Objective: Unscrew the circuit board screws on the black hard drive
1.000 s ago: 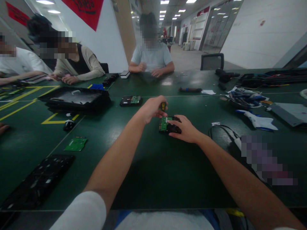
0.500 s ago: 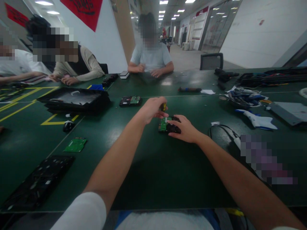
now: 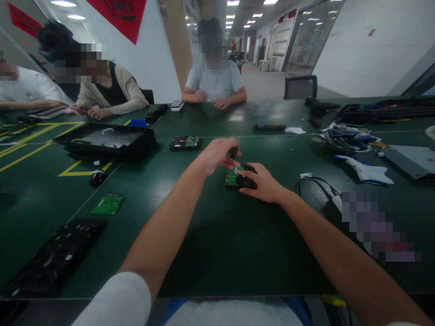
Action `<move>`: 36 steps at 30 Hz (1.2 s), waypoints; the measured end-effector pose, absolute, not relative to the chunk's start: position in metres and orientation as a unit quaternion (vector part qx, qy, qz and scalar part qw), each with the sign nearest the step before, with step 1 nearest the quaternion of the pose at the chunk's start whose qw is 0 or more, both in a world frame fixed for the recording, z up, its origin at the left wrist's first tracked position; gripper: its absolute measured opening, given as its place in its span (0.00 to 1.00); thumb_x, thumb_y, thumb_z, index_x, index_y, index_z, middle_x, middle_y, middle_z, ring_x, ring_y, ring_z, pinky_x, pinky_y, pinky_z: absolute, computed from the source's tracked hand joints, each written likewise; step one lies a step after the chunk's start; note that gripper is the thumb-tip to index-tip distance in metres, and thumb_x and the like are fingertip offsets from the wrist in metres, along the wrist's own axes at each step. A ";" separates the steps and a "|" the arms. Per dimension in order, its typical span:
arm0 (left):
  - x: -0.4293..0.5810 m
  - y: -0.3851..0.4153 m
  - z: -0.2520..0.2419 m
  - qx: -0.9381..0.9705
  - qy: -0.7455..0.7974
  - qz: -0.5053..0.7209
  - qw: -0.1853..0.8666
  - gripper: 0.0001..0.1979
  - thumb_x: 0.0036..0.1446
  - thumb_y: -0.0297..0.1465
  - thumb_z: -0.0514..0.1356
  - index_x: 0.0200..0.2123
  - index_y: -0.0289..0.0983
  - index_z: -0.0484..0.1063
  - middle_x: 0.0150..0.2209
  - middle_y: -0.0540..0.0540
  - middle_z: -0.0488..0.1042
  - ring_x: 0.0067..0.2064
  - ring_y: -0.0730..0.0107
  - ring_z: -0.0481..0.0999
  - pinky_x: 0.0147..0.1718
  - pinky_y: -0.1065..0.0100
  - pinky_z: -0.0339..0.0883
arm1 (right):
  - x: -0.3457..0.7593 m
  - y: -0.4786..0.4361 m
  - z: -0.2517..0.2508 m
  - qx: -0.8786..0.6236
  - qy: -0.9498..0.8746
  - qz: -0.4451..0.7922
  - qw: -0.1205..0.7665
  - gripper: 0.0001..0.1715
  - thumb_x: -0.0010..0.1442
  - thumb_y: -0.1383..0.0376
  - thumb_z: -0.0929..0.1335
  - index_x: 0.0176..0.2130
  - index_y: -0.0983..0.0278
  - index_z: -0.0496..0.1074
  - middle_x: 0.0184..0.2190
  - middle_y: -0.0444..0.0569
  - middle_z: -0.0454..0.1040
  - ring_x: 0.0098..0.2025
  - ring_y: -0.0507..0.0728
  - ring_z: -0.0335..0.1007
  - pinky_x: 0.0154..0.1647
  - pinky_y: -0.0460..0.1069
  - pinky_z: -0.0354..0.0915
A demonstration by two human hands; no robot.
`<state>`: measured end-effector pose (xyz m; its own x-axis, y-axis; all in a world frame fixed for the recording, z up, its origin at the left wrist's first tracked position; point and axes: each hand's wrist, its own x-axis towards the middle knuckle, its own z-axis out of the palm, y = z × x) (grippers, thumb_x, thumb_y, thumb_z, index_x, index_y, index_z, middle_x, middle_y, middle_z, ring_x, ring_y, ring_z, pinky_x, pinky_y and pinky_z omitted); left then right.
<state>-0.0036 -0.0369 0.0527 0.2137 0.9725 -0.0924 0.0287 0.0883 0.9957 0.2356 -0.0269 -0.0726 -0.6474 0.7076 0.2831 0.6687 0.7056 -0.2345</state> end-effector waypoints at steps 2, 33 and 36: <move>-0.004 -0.034 0.049 0.513 0.456 0.412 0.600 0.12 0.63 0.41 0.61 0.41 0.38 0.72 0.42 0.40 0.83 0.29 0.65 0.83 0.26 0.67 0.72 | 0.235 -0.028 -0.072 -0.379 -0.906 0.054 0.180 0.41 0.64 0.41 0.74 0.70 0.51 0.70 0.71 0.60 0.61 0.73 0.76 0.57 0.70 0.76 0.59; -0.007 -0.030 0.046 0.495 0.491 0.452 0.556 0.15 0.62 0.43 0.59 0.39 0.36 0.72 0.40 0.37 0.82 0.31 0.60 0.83 0.31 0.63 0.76 | 0.236 -0.028 -0.072 -0.381 -0.906 0.062 0.172 0.42 0.65 0.39 0.72 0.71 0.49 0.69 0.72 0.60 0.60 0.73 0.77 0.56 0.70 0.77 0.58; -0.009 -0.027 0.044 0.520 0.503 0.452 0.522 0.16 0.63 0.43 0.57 0.37 0.35 0.76 0.41 0.38 0.82 0.29 0.65 0.80 0.28 0.67 0.72 | 0.236 -0.028 -0.071 -0.381 -0.906 0.064 0.171 0.42 0.65 0.40 0.73 0.71 0.49 0.69 0.72 0.59 0.60 0.73 0.77 0.56 0.70 0.76 0.58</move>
